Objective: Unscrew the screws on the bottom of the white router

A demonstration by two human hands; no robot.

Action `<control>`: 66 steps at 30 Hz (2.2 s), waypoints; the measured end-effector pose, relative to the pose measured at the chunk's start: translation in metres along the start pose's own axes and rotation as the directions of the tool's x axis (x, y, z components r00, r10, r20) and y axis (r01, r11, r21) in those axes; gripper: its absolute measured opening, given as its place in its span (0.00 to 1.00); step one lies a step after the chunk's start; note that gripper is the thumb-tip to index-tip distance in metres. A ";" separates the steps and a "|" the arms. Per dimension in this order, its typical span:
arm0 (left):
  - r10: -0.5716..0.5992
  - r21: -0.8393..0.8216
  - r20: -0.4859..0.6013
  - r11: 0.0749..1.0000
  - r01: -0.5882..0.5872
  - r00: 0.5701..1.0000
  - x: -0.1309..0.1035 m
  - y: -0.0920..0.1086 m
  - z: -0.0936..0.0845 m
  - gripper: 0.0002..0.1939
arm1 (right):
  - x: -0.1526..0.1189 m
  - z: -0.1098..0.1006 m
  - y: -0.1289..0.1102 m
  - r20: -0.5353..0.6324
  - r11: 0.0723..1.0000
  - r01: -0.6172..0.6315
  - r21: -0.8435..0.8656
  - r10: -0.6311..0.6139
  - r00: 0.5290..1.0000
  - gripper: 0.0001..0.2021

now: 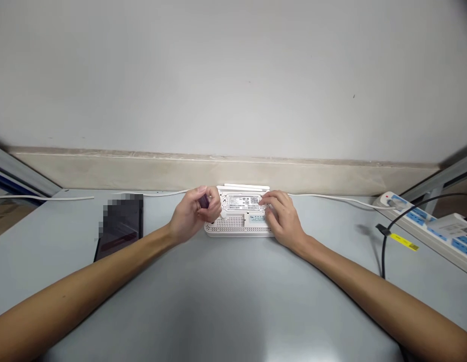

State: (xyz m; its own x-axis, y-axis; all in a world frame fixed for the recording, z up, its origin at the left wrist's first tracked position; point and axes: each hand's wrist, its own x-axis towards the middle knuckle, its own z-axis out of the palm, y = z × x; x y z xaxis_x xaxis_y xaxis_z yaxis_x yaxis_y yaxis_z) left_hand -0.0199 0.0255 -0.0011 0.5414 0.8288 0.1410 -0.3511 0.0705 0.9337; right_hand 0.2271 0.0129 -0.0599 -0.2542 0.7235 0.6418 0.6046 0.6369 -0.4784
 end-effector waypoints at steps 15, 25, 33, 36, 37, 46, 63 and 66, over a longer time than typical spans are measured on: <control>-0.055 0.028 -0.062 0.998 0.056 0.997 0.007 0.005 0.006 0.20 | 0.000 0.000 0.000 0.010 1.000 -0.006 -0.006 0.006 1.000 0.14; -0.009 0.022 -0.362 1.000 0.018 0.932 -0.007 -0.003 0.027 0.26 | 0.000 0.001 -0.001 0.011 1.000 -0.011 -0.005 0.011 1.000 0.14; -0.091 0.048 0.118 0.995 0.086 0.989 0.007 0.003 -0.006 0.27 | 0.000 0.001 0.000 0.000 1.000 -0.001 0.009 0.001 1.000 0.15; -0.096 0.082 0.118 0.993 0.086 0.988 0.008 0.006 -0.006 0.23 | 0.000 0.001 0.000 0.001 1.000 -0.001 0.002 0.001 1.000 0.15; -0.091 0.095 0.113 0.992 0.081 0.989 0.008 0.006 -0.005 0.22 | 0.000 0.001 0.000 0.002 1.000 -0.001 0.000 0.001 1.000 0.15; -0.075 0.095 -0.024 0.993 0.077 0.997 0.003 0.007 0.007 0.18 | 0.000 0.001 0.002 0.008 1.000 -0.003 -0.007 0.003 1.000 0.14; 0.020 0.026 -0.039 0.999 -0.019 0.999 0.005 0.003 0.005 0.17 | 0.001 -0.001 0.002 -0.003 1.000 0.004 -0.015 -0.004 1.000 0.12; 0.042 0.047 -0.052 0.998 -0.039 0.998 0.004 0.001 0.006 0.17 | 0.000 -0.001 0.002 0.007 1.000 -0.001 -0.008 0.001 1.000 0.13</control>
State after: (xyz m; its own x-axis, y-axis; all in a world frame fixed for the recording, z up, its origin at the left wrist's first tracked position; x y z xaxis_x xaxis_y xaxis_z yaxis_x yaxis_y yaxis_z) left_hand -0.0140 0.0257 0.0026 0.4860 0.8587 0.1627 -0.3359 0.0116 0.9418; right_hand 0.2289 0.0141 -0.0606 -0.2585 0.7261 0.6372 0.6106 0.6339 -0.4747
